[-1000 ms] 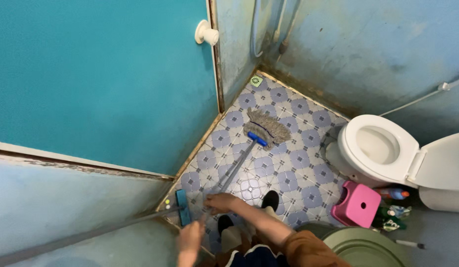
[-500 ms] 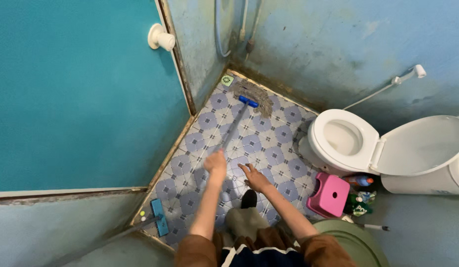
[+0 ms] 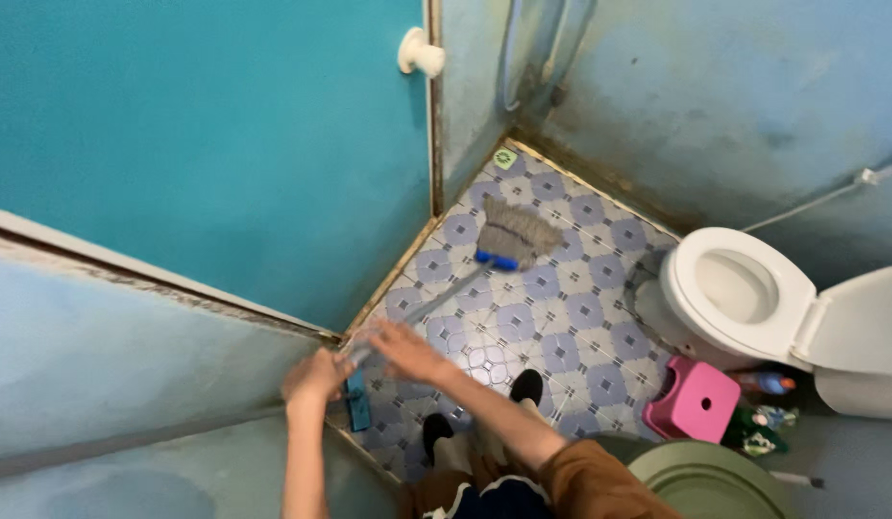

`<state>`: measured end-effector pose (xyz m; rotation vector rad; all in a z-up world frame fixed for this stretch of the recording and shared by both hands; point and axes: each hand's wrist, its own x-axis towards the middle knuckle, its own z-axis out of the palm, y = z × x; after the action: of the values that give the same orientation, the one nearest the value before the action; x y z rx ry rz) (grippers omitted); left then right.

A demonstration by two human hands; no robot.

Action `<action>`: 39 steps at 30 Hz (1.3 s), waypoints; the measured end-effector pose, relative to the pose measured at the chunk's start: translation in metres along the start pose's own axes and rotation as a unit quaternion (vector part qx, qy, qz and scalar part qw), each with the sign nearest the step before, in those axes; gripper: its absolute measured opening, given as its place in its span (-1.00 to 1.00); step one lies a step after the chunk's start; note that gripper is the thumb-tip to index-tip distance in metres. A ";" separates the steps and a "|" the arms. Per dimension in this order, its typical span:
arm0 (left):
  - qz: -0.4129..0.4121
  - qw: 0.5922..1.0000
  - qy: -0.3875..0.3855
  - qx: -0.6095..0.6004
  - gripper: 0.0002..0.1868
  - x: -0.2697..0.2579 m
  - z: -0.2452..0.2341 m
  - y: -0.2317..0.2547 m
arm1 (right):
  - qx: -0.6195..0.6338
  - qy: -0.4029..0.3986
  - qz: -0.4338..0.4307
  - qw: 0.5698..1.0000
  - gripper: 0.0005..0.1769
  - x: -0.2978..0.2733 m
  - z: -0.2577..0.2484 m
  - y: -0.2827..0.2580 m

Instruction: The person mops the tiled floor of a bathroom, moving a green lid and a pink stool to reach the corners and edges.

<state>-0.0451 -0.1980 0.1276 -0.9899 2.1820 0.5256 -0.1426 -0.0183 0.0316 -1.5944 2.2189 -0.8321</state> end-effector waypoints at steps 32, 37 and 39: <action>0.141 0.962 0.222 -0.069 -0.59 0.109 0.002 0.047 | -0.005 0.014 0.124 0.992 0.02 -0.018 -0.021 0.098; 0.001 0.993 0.099 -0.069 -0.55 -0.001 -0.019 -0.052 | -0.035 -0.024 -0.049 0.998 -0.24 0.061 0.041 0.004; -0.047 0.993 0.051 -0.099 -0.52 -0.008 0.009 -0.078 | -0.040 -0.130 -0.066 0.988 -0.44 0.070 0.062 -0.027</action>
<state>0.0223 -0.2377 0.1209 -1.2436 2.1916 0.6686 -0.1129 -0.1071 0.0051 -1.7901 2.0027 -0.5363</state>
